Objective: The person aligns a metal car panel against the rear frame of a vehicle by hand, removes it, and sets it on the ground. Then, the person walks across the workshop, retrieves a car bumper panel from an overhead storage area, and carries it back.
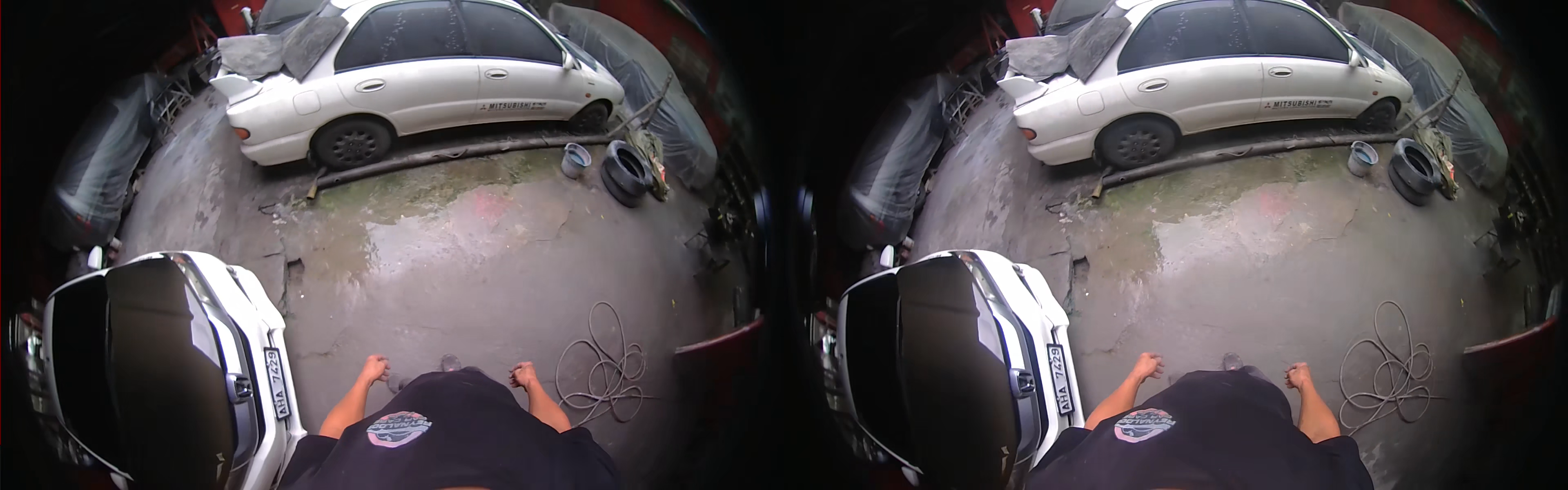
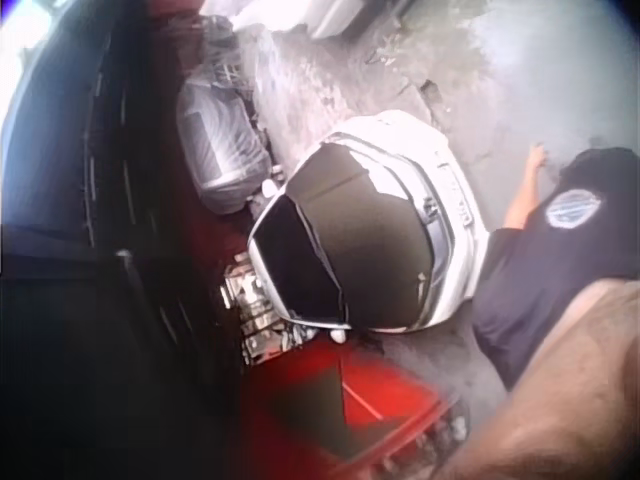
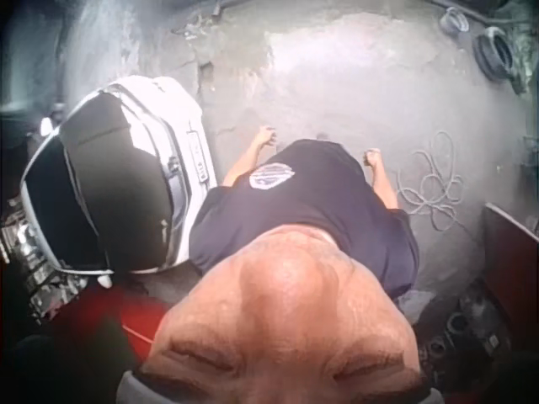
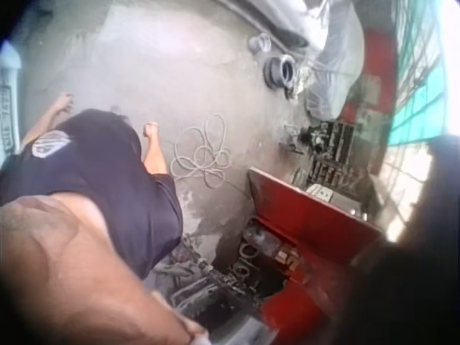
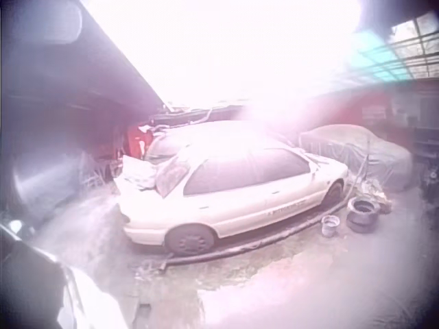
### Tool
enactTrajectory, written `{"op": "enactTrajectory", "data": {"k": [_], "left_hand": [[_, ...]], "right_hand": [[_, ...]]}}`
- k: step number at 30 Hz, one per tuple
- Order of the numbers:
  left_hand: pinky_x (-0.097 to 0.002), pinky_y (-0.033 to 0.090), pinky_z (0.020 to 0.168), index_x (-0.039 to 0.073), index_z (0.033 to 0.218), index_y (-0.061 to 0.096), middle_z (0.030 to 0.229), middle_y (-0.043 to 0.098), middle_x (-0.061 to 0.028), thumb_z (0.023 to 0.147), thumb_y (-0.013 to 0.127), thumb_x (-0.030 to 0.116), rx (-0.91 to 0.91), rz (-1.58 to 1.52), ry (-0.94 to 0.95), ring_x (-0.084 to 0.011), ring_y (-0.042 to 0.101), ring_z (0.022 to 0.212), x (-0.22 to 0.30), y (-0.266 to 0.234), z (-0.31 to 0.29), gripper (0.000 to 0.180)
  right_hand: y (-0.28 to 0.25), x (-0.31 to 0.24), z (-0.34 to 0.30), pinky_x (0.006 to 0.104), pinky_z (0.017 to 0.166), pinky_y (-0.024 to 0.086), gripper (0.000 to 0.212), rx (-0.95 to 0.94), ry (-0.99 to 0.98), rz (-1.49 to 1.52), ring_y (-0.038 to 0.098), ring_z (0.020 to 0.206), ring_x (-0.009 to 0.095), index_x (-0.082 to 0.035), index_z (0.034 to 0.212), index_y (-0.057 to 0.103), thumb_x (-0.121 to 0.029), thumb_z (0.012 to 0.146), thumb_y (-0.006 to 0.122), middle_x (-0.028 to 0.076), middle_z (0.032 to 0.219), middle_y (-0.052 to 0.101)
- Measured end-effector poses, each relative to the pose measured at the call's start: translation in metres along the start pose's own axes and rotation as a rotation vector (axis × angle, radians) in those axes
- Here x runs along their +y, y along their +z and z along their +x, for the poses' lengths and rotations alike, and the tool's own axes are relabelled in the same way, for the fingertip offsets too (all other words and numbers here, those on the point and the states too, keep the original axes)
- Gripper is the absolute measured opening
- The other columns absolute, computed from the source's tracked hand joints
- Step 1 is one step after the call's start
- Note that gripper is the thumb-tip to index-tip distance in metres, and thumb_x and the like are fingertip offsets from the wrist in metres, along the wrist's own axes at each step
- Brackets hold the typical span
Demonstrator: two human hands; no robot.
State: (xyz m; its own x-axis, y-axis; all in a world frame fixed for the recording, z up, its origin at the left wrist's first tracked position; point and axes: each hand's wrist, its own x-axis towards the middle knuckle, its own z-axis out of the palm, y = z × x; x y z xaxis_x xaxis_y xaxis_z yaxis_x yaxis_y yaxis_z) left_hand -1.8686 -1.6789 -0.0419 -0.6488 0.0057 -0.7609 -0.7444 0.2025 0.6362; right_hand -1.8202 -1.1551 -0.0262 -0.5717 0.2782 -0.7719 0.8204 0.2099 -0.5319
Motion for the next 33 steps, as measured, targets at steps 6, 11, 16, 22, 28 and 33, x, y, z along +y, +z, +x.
{"op": "enactTrajectory", "data": {"k": [6, 11, 16, 22, 28, 33], "left_hand": [[-0.0391, 0.060, 0.059, -0.005, 0.132, 0.054, 0.102, 0.069, -0.0193, 0.092, 0.055, 0.010, -0.050, 0.013, -0.107, -0.0289, 0.069, 0.075, -0.033, 0.008, -0.027, 0.043], [-0.0395, 0.059, 0.057, -0.001, 0.131, 0.056, 0.099, 0.069, -0.0166, 0.094, 0.049, 0.008, -0.123, 0.199, -0.168, -0.0277, 0.069, 0.072, -0.074, 0.021, -0.041, 0.039], [-0.0416, 0.061, 0.061, -0.004, 0.134, 0.052, 0.105, 0.068, -0.0216, 0.096, 0.049, 0.009, -0.201, 0.407, -0.215, -0.0325, 0.070, 0.081, -0.021, 0.047, -0.034, 0.041], [-0.0418, 0.061, 0.061, -0.006, 0.136, 0.049, 0.106, 0.067, -0.0214, 0.098, 0.047, 0.010, -0.064, 0.257, -0.120, -0.0330, 0.070, 0.082, 0.083, 0.097, 0.010, 0.041], [-0.0428, 0.062, 0.064, -0.006, 0.133, 0.051, 0.103, 0.067, -0.0194, 0.098, 0.047, 0.009, -0.155, 0.319, -0.041, -0.0324, 0.070, 0.082, 0.183, 0.215, 0.037, 0.038], [-0.0370, 0.058, 0.060, -0.003, 0.129, 0.057, 0.102, 0.068, -0.0164, 0.098, 0.050, 0.011, -0.381, 0.660, -0.072, -0.0265, 0.069, 0.079, 0.238, 0.334, 0.082, 0.035]], "right_hand": [[0.005, -0.079, 0.022, 0.0346, 0.049, 0.055, 0.021, -0.041, -0.180, -0.092, 0.065, 0.058, 0.020, 0.005, 0.096, 0.070, 0.007, 0.082, 0.054, 0.013, 0.075, 0.068], [0.011, -0.135, -0.013, 0.0329, 0.059, 0.055, 0.027, -0.010, -0.445, -0.218, 0.067, 0.069, 0.018, 0.005, 0.104, 0.070, -0.007, 0.082, 0.061, 0.013, 0.082, 0.071], [-0.017, -0.055, -0.012, 0.0330, 0.058, 0.054, 0.029, 0.100, -0.561, -0.172, 0.066, 0.067, 0.018, 0.004, 0.104, 0.070, -0.004, 0.081, 0.056, 0.012, 0.083, 0.071], [-0.111, 0.072, 0.027, 0.0339, 0.053, 0.056, 0.033, 0.121, 0.104, 0.137, 0.066, 0.062, 0.020, -0.002, 0.110, 0.069, 0.001, 0.084, 0.049, 0.010, 0.082, 0.070], [-0.223, 0.079, 0.066, 0.0321, 0.055, 0.057, 0.036, 0.228, 0.110, 0.340, 0.067, 0.067, 0.017, -0.003, 0.117, 0.067, 0.002, 0.086, 0.048, 0.009, 0.086, 0.070], [-0.292, 0.037, 0.110, 0.0309, 0.056, 0.057, 0.038, 0.296, 0.019, 0.529, 0.065, 0.067, 0.015, -0.003, 0.120, 0.064, 0.003, 0.087, 0.048, 0.008, 0.091, 0.071]]}}
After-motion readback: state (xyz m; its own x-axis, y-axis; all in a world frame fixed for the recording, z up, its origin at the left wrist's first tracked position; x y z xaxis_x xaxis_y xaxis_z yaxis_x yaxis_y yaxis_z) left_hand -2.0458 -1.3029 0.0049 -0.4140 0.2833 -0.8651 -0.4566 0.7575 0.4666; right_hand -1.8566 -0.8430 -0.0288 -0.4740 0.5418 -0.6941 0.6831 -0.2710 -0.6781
